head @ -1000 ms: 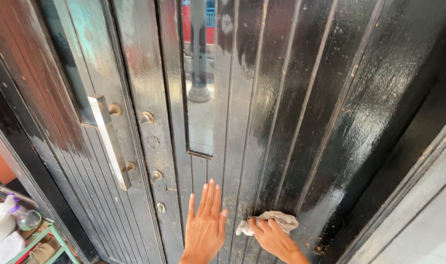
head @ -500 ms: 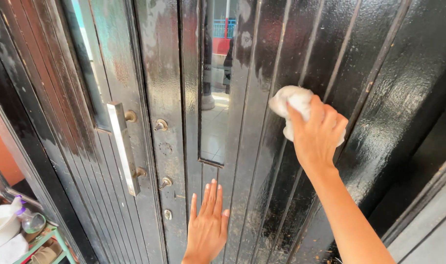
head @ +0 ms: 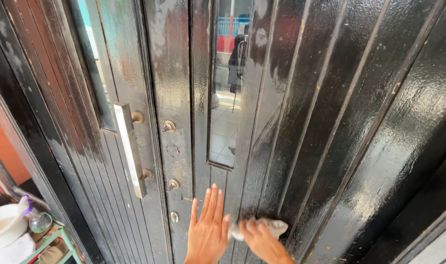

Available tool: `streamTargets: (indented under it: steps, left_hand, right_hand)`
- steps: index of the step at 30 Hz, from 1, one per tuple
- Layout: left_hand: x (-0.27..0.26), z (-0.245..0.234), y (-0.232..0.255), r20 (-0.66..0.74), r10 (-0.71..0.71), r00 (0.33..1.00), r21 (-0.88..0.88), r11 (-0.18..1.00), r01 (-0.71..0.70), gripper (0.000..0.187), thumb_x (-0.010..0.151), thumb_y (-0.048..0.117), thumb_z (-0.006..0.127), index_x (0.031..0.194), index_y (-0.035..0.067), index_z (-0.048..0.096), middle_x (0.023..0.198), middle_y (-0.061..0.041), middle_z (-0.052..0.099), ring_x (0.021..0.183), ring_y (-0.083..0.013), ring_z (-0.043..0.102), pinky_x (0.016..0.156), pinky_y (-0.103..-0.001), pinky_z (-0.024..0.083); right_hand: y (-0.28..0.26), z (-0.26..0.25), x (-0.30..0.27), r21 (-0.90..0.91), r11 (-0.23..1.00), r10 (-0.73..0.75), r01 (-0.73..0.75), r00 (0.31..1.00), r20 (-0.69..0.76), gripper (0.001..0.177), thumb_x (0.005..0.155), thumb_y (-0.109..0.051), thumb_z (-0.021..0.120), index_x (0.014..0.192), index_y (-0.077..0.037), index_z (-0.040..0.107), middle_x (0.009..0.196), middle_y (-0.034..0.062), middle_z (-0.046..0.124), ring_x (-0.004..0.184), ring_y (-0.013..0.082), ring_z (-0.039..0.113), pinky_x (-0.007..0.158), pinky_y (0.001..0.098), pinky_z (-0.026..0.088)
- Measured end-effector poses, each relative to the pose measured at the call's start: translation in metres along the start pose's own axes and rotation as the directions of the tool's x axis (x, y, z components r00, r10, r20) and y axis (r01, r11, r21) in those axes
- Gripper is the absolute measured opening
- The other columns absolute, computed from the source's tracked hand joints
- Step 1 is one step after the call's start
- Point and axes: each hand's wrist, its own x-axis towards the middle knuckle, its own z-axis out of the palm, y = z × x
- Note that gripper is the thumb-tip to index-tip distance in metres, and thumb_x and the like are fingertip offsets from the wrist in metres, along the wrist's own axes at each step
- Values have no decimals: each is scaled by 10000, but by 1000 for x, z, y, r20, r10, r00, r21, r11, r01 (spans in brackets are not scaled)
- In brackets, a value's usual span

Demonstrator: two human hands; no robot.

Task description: Cleaning the surface of a dark wooden door with a white cloth.

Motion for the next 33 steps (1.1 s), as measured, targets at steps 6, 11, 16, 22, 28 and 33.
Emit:
streamTargets:
  steps: [6, 11, 16, 22, 28, 33]
  left_hand:
    - [-5, 12, -16, 9, -16, 1000, 14, 1000, 16, 635, 996, 292, 422, 1530, -34, 310, 1643, -180, 251, 1512, -295, 237, 1191, -528, 110]
    - [6, -5, -18, 28, -53, 998, -11, 999, 53, 635, 997, 298, 415, 1529, -31, 309, 1652, -161, 239, 1518, -294, 220, 1195, -527, 109]
    - [11, -10, -22, 16, -57, 998, 5, 998, 57, 629, 1006, 298, 401, 1536, -28, 305, 1654, -151, 224, 1518, -286, 205, 1199, -529, 99]
    - [14, -15, -29, 15, -58, 998, -9, 998, 58, 618, 1006, 293, 392, 1527, -30, 314, 1658, -158, 222, 1519, -290, 207, 1198, -525, 96]
    - [10, -19, -31, 24, -52, 998, -3, 999, 52, 605, 1018, 288, 382, 1533, -23, 320, 1668, -153, 219, 1530, -282, 209, 1209, -529, 95]
    - [6, -20, -34, 26, -49, 998, -5, 999, 49, 622, 1014, 298, 392, 1537, -29, 313, 1666, -155, 217, 1530, -288, 201, 1205, -531, 92]
  right_hand:
    - [7, 16, -6, 114, 964, -237, 239, 971, -34, 474, 870, -284, 650, 1223, 29, 688, 1331, 84, 583, 1108, 243, 555, 880, 367, 411]
    - [129, -85, 71, 405, 903, 199, -142, 975, -101, 371, 873, -246, 758, 1128, 13, 685, 946, 106, 681, 771, 212, 650, 511, 318, 532]
    - [246, -156, 127, 337, 843, 495, -419, 850, -180, 359, 822, -187, 771, 1118, -4, 684, 843, 85, 658, 686, 206, 628, 471, 336, 520]
    - [298, -171, 148, 354, 717, 697, -601, 590, -408, 478, 1031, -249, 755, 1360, 83, 652, 1276, 172, 553, 1137, 364, 462, 941, 491, 330]
    - [212, -132, 144, 55, 845, 513, -531, 779, -360, 196, 887, -309, 750, 1051, -207, 786, 1377, 72, 560, 1196, 312, 478, 960, 499, 393]
    - [100, -55, 102, 59, 933, 359, -354, 917, -177, 257, 837, -293, 731, 1082, -244, 794, 1342, 39, 558, 1128, 243, 506, 753, 416, 408]
